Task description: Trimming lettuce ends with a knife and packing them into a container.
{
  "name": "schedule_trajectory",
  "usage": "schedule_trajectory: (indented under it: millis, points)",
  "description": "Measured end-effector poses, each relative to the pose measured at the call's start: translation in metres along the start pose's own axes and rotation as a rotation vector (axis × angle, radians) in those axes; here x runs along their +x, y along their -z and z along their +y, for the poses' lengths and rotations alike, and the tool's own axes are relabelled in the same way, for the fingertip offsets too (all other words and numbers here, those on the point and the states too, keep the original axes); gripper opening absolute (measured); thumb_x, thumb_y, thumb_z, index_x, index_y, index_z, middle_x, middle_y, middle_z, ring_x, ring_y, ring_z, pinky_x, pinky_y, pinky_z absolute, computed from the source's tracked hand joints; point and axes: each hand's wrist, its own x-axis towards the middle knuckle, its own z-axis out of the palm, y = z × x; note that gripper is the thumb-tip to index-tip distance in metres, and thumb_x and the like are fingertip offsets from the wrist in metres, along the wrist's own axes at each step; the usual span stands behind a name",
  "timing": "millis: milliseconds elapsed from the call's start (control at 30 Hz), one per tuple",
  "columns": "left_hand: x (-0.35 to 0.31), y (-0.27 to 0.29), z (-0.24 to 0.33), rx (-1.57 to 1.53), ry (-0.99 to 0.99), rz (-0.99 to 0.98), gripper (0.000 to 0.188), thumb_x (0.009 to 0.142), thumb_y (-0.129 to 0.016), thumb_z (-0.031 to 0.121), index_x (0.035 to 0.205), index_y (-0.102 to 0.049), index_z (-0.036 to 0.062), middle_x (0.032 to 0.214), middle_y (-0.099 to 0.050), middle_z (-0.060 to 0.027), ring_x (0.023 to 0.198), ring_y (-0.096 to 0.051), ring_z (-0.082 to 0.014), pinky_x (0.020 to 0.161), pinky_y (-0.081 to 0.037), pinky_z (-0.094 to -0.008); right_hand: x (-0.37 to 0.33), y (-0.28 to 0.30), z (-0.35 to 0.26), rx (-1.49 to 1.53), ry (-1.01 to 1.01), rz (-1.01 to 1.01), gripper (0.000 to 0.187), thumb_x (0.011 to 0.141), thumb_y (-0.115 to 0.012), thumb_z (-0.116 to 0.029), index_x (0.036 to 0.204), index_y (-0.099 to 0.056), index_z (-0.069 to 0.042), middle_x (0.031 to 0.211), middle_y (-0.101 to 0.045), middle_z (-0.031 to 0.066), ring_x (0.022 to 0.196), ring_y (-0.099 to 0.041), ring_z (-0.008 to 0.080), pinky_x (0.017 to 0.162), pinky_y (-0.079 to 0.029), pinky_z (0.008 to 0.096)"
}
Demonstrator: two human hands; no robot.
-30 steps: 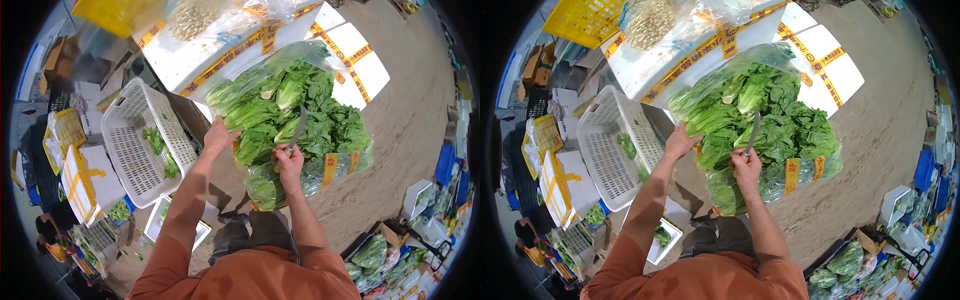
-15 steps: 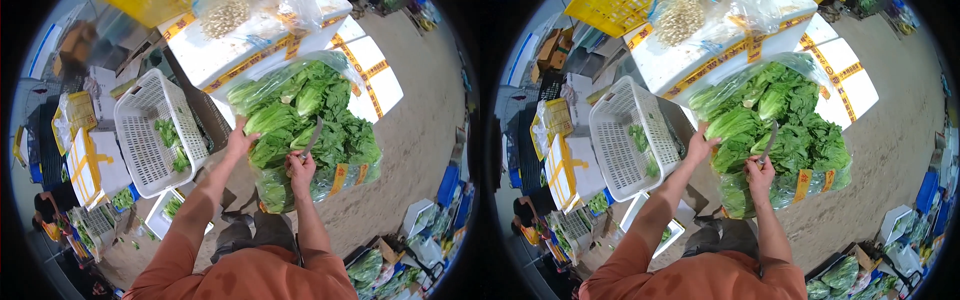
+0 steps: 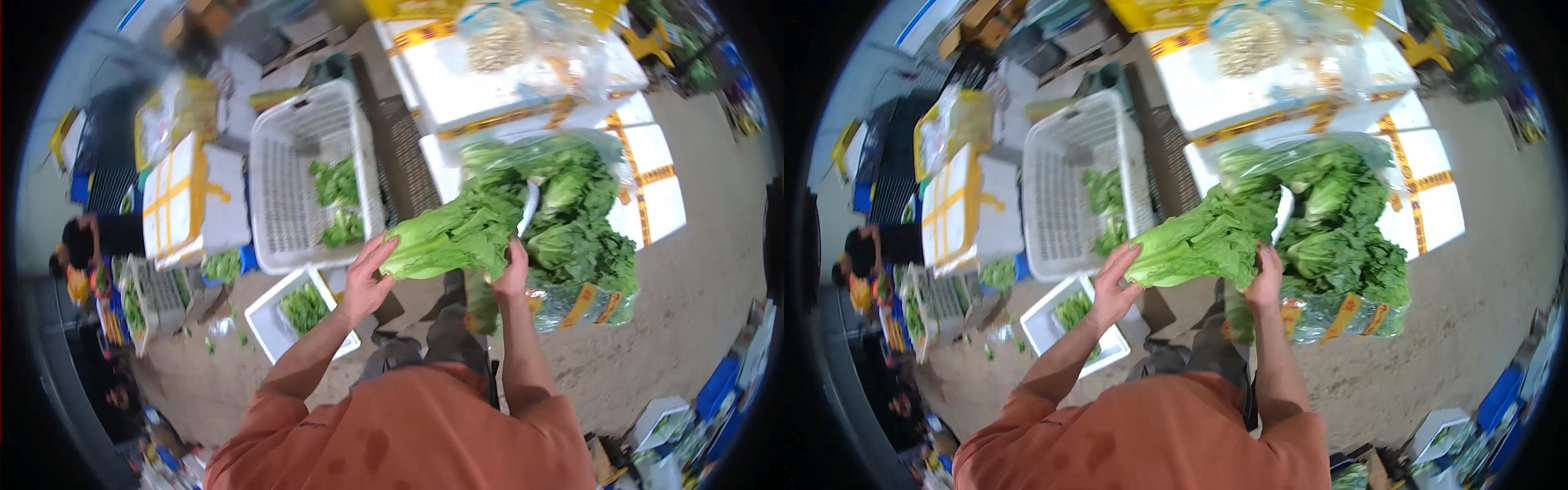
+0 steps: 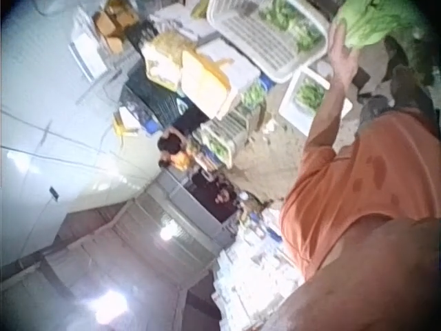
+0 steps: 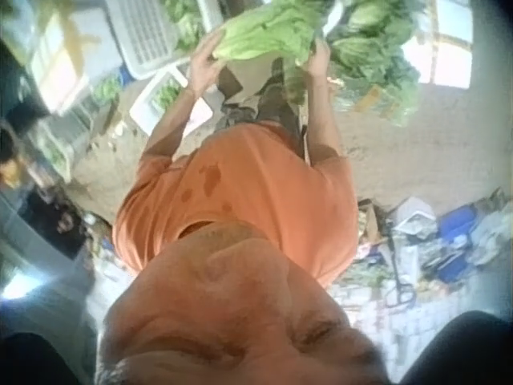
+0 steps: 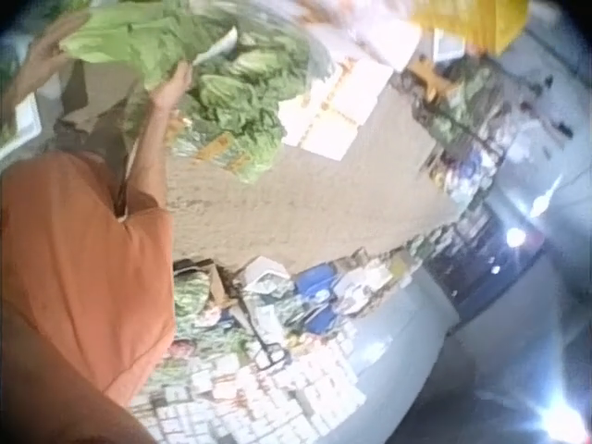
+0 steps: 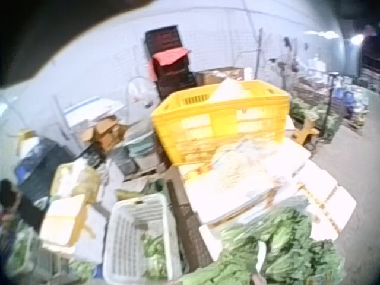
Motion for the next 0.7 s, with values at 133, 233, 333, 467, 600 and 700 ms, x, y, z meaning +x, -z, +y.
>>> schedule_trajectory:
  millis: [133,233,333,467,600,700]
  points:
    - [-0.060,0.033,0.021,-0.672,0.388,0.128,0.077,0.080,-0.057,-0.003,0.145,-0.017,0.0133,0.140,-0.034,-0.0076,0.126,-0.038,-0.0196,0.103,-0.032,-0.0335,-0.010,-0.064,0.051,0.278,-0.354,-0.263,0.047,0.090,-0.043,-0.043,0.122,-0.049,-0.008,0.116,-0.057,0.0058,0.104,-0.055,0.0231,0.085,-0.047,0.0382]
    - [-0.107,0.070,0.011,-1.201,0.425,0.472,0.062,0.094,-0.047,0.030,0.144,-0.016,0.0124,0.136,-0.038,-0.0140,0.123,-0.041,-0.0247,0.102,-0.033,-0.0377,-0.021,-0.115,0.078,0.248,-0.471,-0.380,0.049,0.091,-0.042,-0.042,0.126,-0.047,-0.008,0.121,-0.055,0.0092,0.108,-0.054,0.0255,0.091,-0.044,0.0405]
    - [-0.151,0.111,-0.018,-1.377,0.505,0.541,0.066,0.092,-0.030,0.055,0.141,-0.023,0.0109,0.136,-0.039,-0.0151,0.122,-0.042,-0.0306,0.098,-0.038,-0.0476,-0.048,-0.167,0.111,0.218,-0.570,-0.878,0.045,0.092,-0.042,-0.035,0.124,-0.048,-0.004,0.119,-0.055,0.0121,0.106,-0.055,0.0244,0.088,-0.046,0.0357]
    - [-0.223,0.146,-0.061,-1.575,0.462,0.294,0.073,0.084,-0.050,0.054,0.134,-0.035,0.0038,0.124,-0.051,-0.0156,0.108,-0.055,-0.0309,0.076,-0.051,-0.0528,-0.070,-0.237,0.186,-0.313,-0.409,-0.749,0.024,0.092,-0.049,-0.023,0.101,-0.058,-0.003,0.085,-0.058,0.0006,0.074,-0.055,0.0097,0.064,-0.045,0.0249]
    - [-0.267,0.167,-0.064,-1.253,0.408,0.744,0.057,0.080,-0.066,0.014,0.130,-0.042,0.0006,0.121,-0.053,-0.0096,0.107,-0.054,-0.0191,0.091,-0.045,-0.0348,-0.088,-0.274,0.234,-0.815,-0.002,-0.473,0.010,0.085,-0.054,-0.012,0.089,-0.053,-0.004,0.066,-0.051,-0.0005,0.054,-0.047,0.0077,0.048,-0.038,0.0223]
    - [-0.295,0.185,-0.073,-0.894,0.448,0.843,0.057,0.076,-0.070,0.009,0.127,-0.046,0.0004,0.119,-0.054,-0.0062,0.106,-0.052,-0.0143,0.093,-0.039,-0.0276,-0.130,-0.279,0.260,-0.839,0.048,-0.508,0.018,0.080,-0.061,-0.011,0.093,-0.051,-0.005,0.065,-0.050,0.0009,0.049,-0.046,0.0074,0.040,-0.035,0.0200]
